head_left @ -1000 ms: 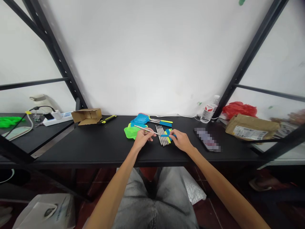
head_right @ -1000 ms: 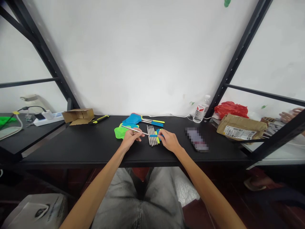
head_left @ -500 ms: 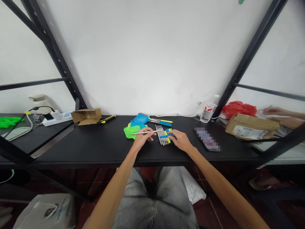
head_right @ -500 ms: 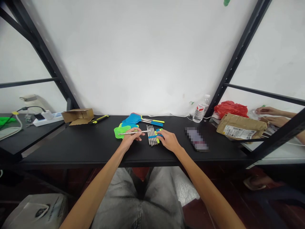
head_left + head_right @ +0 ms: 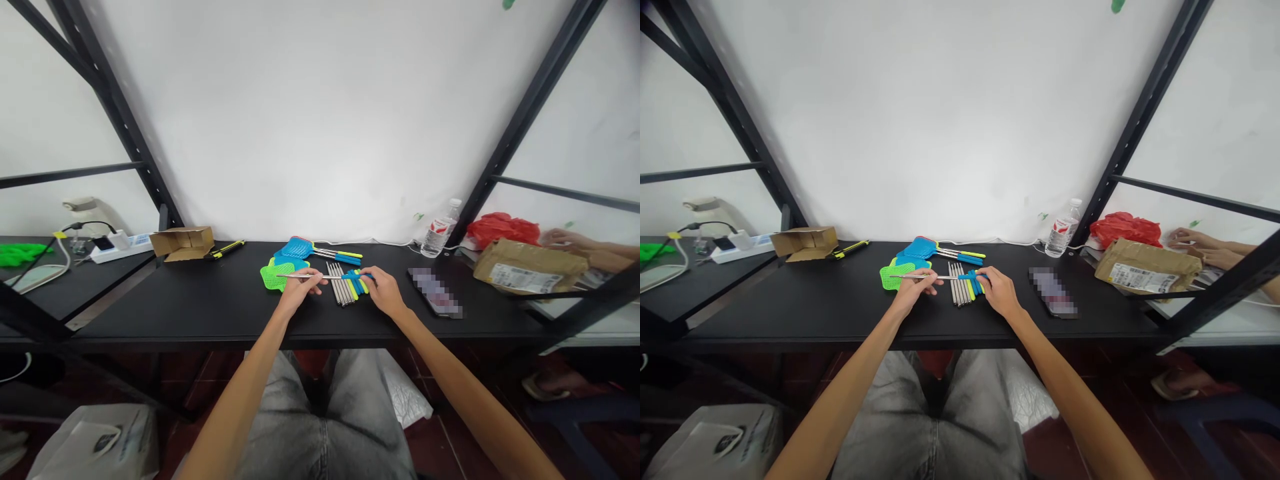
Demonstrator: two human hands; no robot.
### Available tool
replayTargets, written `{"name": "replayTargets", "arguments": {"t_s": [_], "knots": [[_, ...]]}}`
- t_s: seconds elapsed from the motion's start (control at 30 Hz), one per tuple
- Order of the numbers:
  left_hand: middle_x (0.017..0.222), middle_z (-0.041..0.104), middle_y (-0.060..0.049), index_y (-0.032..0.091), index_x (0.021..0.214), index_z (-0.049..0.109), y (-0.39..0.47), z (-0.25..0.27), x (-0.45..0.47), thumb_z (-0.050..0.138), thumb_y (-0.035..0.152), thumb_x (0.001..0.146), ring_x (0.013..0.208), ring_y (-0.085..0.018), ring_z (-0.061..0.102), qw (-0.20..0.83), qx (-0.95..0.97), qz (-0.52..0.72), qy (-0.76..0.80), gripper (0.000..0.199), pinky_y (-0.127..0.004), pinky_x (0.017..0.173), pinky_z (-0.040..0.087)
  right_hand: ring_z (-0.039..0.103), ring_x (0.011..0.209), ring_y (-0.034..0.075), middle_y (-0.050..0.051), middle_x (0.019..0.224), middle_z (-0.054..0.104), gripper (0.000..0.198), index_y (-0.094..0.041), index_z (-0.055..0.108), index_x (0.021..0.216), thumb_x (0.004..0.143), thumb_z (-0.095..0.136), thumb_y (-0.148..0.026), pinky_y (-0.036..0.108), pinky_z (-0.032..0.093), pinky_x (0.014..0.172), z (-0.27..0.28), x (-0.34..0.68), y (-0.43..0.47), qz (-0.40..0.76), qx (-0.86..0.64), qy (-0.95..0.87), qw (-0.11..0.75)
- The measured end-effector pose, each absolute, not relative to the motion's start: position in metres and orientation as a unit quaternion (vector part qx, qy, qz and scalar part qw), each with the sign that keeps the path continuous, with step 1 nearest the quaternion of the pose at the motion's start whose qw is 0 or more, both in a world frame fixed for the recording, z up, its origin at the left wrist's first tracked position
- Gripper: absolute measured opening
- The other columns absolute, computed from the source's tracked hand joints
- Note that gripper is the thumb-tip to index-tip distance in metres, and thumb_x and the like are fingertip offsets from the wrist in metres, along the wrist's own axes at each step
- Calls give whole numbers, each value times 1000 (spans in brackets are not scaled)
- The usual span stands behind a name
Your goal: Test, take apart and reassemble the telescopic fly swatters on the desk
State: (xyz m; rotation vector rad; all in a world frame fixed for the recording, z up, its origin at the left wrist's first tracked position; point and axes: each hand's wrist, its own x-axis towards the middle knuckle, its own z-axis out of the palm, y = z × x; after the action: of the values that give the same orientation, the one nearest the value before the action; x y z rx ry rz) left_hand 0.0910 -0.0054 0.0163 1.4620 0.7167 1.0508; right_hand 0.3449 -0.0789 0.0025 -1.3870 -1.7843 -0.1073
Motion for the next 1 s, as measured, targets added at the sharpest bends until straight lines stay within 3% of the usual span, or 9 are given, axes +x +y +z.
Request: {"name": "replayTargets", "arguments": {"t_s": [0.47, 0.8, 1.0], "knots": [[92, 77, -10, 16, 95, 65, -6, 14, 89, 75, 48, 78, 62, -15, 68, 571, 645, 431, 269, 38, -24, 56, 49, 68, 104, 22, 7, 112, 72, 23, -23, 63, 112, 100, 48, -36, 32, 51, 88, 1, 345, -79, -38, -543, -749, 378], [92, 78, -9, 15, 101, 70, -2, 8, 89, 77, 44, 77, 63, -15, 70, 563, 683, 393, 251, 38, -24, 56, 50, 69, 92, 21, 6, 106, 72, 19, -24, 64, 111, 100, 53, -33, 31, 51, 79, 2, 342, -81, -59, -504, -781, 364], [93, 77, -11, 14, 105, 73, -5, 12, 91, 75, 47, 79, 64, -16, 69, 524, 739, 361, 220, 42, -27, 60, 53, 69, 95, 22, 7, 106, 72, 19, -24, 64, 113, 100, 54, -34, 31, 51, 81, 1, 340, -80, -65, -482, -799, 352]]}}
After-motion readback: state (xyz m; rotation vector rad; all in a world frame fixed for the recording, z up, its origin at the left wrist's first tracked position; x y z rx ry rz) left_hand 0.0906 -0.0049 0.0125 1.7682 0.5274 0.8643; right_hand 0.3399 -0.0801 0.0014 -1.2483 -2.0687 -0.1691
